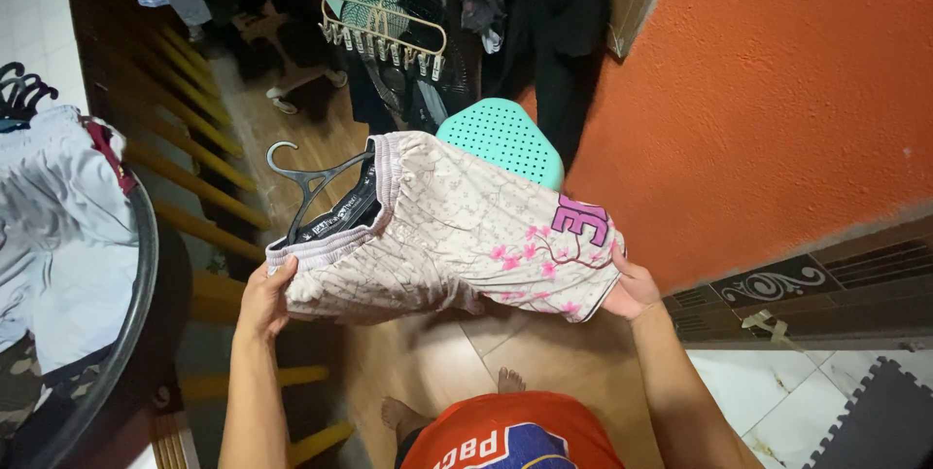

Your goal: Hanging several pairs of shorts and trousers onto hangers and placing them on a drying rack.

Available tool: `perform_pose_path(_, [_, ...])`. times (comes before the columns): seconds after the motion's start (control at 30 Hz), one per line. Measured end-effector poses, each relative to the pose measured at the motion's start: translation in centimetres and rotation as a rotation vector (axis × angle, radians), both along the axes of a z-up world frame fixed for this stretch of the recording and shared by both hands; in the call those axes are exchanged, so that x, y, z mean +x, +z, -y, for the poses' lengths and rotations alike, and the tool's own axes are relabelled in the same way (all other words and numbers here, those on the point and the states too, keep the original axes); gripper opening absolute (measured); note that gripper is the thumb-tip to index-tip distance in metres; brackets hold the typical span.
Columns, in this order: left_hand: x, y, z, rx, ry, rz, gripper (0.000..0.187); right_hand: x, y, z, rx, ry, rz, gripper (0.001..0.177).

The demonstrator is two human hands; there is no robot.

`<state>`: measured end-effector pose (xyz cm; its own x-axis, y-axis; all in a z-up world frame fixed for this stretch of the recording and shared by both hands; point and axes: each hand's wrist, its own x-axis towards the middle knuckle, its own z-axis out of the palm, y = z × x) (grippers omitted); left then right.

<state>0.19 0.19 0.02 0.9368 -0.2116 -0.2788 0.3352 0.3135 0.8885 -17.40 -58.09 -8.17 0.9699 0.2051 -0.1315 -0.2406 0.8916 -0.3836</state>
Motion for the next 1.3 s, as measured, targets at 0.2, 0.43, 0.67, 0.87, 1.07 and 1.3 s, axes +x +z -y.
perform_pose_path(0.2, [-0.5, 0.7, -0.6, 0.010, -0.033, 0.037, 0.041, -0.7, 0.2, 1.4, 0.017, 0.007, 0.011, 0.067])
perform_pose_path(0.43, [-0.5, 3.4, 0.8, 0.067, -0.265, 0.189, 0.041, 4.4, -0.3, 2.1, -1.248, 0.119, -0.721, 0.091])
perform_pose_path(0.67, [-2.1, 8.1, 3.7, 0.216, -0.483, 0.160, 0.034, 11.4, 6.9, -3.0, -1.471, -0.091, 0.194, 0.068])
perform_pose_path(0.87, [-3.3, 8.4, 2.0, 0.177, -0.488, 0.125, 0.037, 14.3, 14.8, -9.7, -1.617, 0.053, 0.675, 0.054])
perform_pose_path(1.07, [-3.9, 8.3, 0.6, 0.221, -0.451, 0.177, 0.037, 17.6, 12.8, -11.8, -1.233, 0.418, 0.647, 0.040])
perform_pose_path(1.3, [-3.6, 6.2, 0.0, 0.196, -0.420, 0.249, 0.035, 18.3, 14.6, -12.6, -1.347, 0.353, 0.704, 0.026])
